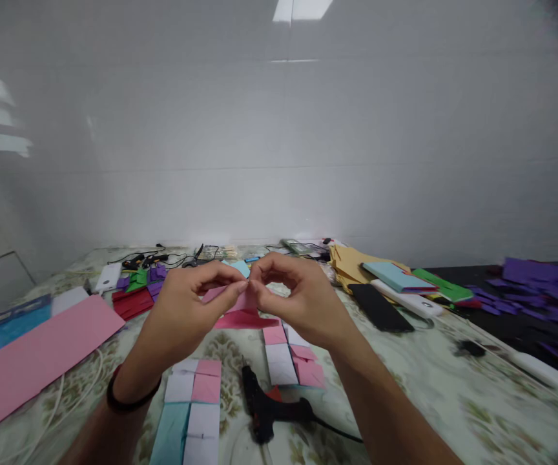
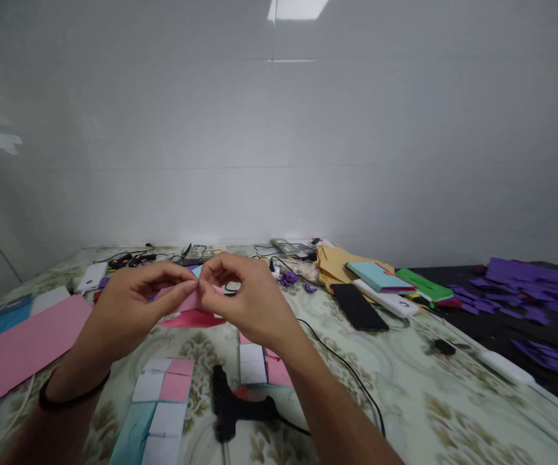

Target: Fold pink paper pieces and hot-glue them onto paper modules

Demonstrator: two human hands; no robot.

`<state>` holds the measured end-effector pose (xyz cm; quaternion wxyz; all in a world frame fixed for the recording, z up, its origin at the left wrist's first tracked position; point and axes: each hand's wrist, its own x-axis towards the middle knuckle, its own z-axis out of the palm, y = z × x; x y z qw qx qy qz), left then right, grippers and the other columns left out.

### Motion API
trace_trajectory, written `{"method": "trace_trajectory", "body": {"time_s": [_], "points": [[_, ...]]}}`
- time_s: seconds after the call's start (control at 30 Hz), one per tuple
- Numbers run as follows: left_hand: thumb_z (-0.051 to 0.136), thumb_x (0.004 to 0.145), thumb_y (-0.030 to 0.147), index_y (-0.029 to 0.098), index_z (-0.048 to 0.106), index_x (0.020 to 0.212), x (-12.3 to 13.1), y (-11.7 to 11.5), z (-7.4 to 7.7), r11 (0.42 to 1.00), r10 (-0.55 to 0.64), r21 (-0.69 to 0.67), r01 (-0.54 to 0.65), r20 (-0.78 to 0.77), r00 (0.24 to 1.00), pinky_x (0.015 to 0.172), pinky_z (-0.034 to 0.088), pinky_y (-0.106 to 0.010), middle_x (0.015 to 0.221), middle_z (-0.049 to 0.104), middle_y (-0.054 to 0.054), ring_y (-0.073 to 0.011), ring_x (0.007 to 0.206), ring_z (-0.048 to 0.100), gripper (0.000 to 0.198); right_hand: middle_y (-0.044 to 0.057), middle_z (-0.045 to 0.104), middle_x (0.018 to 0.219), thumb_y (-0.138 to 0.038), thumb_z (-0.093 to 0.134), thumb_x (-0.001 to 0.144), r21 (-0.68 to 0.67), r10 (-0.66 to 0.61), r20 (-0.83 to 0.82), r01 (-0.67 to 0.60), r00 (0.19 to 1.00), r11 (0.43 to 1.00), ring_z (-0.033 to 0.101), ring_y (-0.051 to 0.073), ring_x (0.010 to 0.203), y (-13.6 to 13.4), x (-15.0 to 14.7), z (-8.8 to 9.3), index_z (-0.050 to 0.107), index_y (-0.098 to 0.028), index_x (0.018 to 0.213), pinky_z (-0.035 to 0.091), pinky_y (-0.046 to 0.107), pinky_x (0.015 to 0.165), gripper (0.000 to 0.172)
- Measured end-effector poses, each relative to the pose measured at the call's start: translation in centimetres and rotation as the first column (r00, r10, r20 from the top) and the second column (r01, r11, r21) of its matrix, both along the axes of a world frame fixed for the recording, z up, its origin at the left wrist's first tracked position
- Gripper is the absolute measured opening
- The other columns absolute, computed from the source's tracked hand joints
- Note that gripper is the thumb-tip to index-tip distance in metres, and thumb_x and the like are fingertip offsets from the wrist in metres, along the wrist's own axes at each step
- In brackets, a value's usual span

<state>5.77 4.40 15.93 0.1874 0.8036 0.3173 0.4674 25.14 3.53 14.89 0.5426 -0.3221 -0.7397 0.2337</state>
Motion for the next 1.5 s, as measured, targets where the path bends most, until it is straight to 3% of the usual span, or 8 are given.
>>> {"method": "trace_trajectory", "body": {"time_s": [0.13, 0.3, 0.5, 0.6, 0.8, 1.07, 1.33, 1.5], "points": [[0.071, 0.09, 0.017, 0.022, 0.078, 0.085, 0.3, -0.2, -0.2, 0.998, 0.024, 0.065, -0.023, -0.012, 1.0, 0.071, 0.051, -0.018, 0.08, 0.08, 0.005, -0.0102, 0.073, 0.071, 0.01, -0.004, 0.063, 0.071, -0.01, 0.063, 0.08, 0.014, 0.004, 0.008, -0.004, 1.0, 1.0, 0.056, 0.012, 0.07, -0.1, 0.0, 0.0, 0.065, -0.019, 0.077, 0.045, 0.026, 0.07, 0.009], [0.071, 0.088, 0.016, 0.022, 0.076, 0.082, -0.3, -0.3, 0.1, 0.995, 0.039, 0.091, -0.046, 0.079, 0.996, 0.067, 0.051, -0.016, 0.077, 0.078, 0.006, -0.0092, 0.07, 0.07, 0.01, -0.004, 0.065, 0.073, -0.008, 0.064, 0.079, 0.023, 0.04, 0.001, -0.04, 0.999, 0.999, 0.058, 0.011, 0.07, 0.1, 0.9, 0.1, 0.065, -0.019, 0.078, 0.047, 0.025, 0.069, 0.011], [0.074, 0.089, 0.021, 0.022, 0.076, 0.082, -1.6, 0.4, 0.2, 0.979, 0.146, 0.124, -0.161, 0.123, 0.982, 0.066, 0.051, -0.014, 0.076, 0.076, 0.006, -0.0083, 0.069, 0.067, 0.007, -0.002, 0.067, 0.077, -0.012, 0.068, 0.083, 0.041, -0.013, -0.074, 0.017, 0.997, 0.999, 0.062, 0.011, 0.072, 0.3, 1.8, 0.2, 0.066, -0.02, 0.081, 0.051, 0.024, 0.07, 0.008], [0.076, 0.088, 0.022, 0.022, 0.078, 0.082, -1.1, 0.4, 0.0, 0.988, 0.099, 0.108, -0.11, 0.1, 0.99, 0.067, 0.051, -0.015, 0.076, 0.076, 0.005, -0.0086, 0.07, 0.068, 0.006, 0.0, 0.072, 0.085, -0.022, 0.073, 0.089, 0.031, 0.032, -0.05, -0.031, 0.998, 0.999, 0.067, 0.013, 0.077, 0.0, 0.9, 0.1, 0.071, -0.02, 0.092, 0.054, 0.026, 0.074, 0.005], [0.075, 0.09, 0.024, 0.022, 0.077, 0.087, -0.4, 0.5, -0.1, 0.999, -0.01, -0.051, 0.018, 0.159, 0.987, 0.06, 0.051, -0.014, 0.076, 0.076, 0.004, -0.0087, 0.066, 0.068, 0.005, -0.001, 0.071, 0.073, -0.027, 0.071, 0.095, -0.033, 0.027, -0.065, -0.029, 0.998, 0.999, 0.066, 0.012, 0.067, -0.1, -0.3, -0.2, 0.071, -0.019, 0.084, 0.052, 0.025, 0.065, 0.014], [0.071, 0.089, 0.021, 0.021, 0.075, 0.085, -0.6, 0.2, 0.3, 0.998, -0.014, -0.063, 0.018, 0.067, 0.998, 0.067, 0.054, -0.016, 0.076, 0.076, 0.003, -0.0102, 0.071, 0.07, 0.007, -0.001, 0.071, 0.077, -0.025, 0.069, 0.093, -0.014, 0.008, -0.019, -0.009, 1.0, 1.0, 0.064, 0.013, 0.071, -0.1, -0.2, -0.2, 0.071, -0.019, 0.087, 0.049, 0.026, 0.068, 0.008], [0.071, 0.087, 0.02, 0.02, 0.072, 0.083, -1.5, 0.8, 0.2, 0.988, -0.033, -0.143, 0.053, 0.144, 0.989, 0.061, 0.054, -0.015, 0.074, 0.074, 0.003, -0.0098, 0.067, 0.069, 0.005, -0.002, 0.067, 0.075, -0.027, 0.07, 0.094, -0.014, 0.011, -0.122, -0.013, 0.992, 1.0, 0.061, 0.011, 0.068, 0.1, 0.4, -0.3, 0.068, -0.02, 0.085, 0.048, 0.026, 0.067, 0.011], [0.069, 0.088, 0.019, 0.018, 0.071, 0.081, -1.3, 0.3, 0.5, 0.993, -0.036, -0.112, 0.04, 0.038, 0.999, 0.064, 0.055, -0.018, 0.074, 0.073, 0.001, -0.0111, 0.067, 0.068, 0.007, -0.001, 0.073, 0.082, -0.022, 0.069, 0.092, 0.019, -0.036, 0.058, 0.035, 0.998, 0.999, 0.064, 0.013, 0.076, -0.2, 0.5, 0.1, 0.072, -0.02, 0.087, 0.047, 0.026, 0.067, 0.006]]}}
